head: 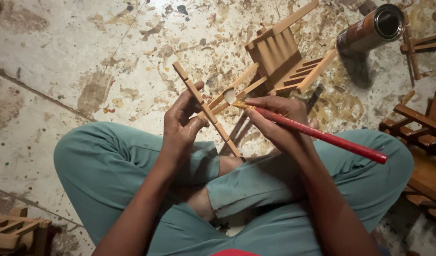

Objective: The person sits cross-legged on the floor holding a small wooden miniature chair, applying a clear coat with a paintbrush to its frame, seat and slats. They rotate the chair to reach different sides and periodically dip the brush into an open can of finish beside them.

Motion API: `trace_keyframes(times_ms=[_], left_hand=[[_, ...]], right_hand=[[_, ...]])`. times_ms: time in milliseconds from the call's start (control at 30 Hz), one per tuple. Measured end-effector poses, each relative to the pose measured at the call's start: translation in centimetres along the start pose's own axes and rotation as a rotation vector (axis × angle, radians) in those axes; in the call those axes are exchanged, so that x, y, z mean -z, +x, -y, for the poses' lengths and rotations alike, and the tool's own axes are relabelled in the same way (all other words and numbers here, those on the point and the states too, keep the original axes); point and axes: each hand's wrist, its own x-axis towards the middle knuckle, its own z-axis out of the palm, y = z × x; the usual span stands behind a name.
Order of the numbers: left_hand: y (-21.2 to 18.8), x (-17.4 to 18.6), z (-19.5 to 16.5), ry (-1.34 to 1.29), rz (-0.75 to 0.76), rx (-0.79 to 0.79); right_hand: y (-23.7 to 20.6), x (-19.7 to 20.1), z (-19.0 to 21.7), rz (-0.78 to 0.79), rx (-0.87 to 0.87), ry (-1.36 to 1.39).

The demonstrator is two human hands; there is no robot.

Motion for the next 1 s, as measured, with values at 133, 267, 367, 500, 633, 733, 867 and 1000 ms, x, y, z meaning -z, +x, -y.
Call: trace_keyframes(times_ms=[133, 267, 367, 500, 633, 733, 867, 1000], left_hand=[[0.0, 0.1, 0.3, 0.012, -0.01, 0.01], [0.1, 0.2, 0.4, 0.026, -0.008, -0.01], [0.1, 0.3, 0.4, -0.006, 0.006, -0.01], [-0.1, 0.3, 0.5, 0.016, 0.002, -0.005], [0.2, 0.3, 0.8, 0.009, -0.013, -0.015], [0.2, 0.2, 1.0, -0.024, -0.021, -0.001], [0.1, 0.5, 1.2, 0.014, -0.03, 0.006], [0.4, 0.8, 1.3, 0.071, -0.038, -0.031]], right_hand=[[0.2, 0.7, 0.5, 0.043, -0.073, -0.085], [0.3, 1.2, 1.1, 0.106, -0.091, -0.115], [0.0, 2.5, 1.3, 0.238, -0.094, -0.13], [-0.5, 6.8, -0.2, 0.165, -0.192, -0.072], [0.7, 14.6, -5.0, -0.359, -0.061, 0.141], [4.8, 20.4, -9.9, -0.638, -0.099, 0.086], [11.1, 25.8, -15.7, -0.626, -0.318, -0.06], [16.8, 25.6, -19.7, -0.53, -0.382, -0.252]])
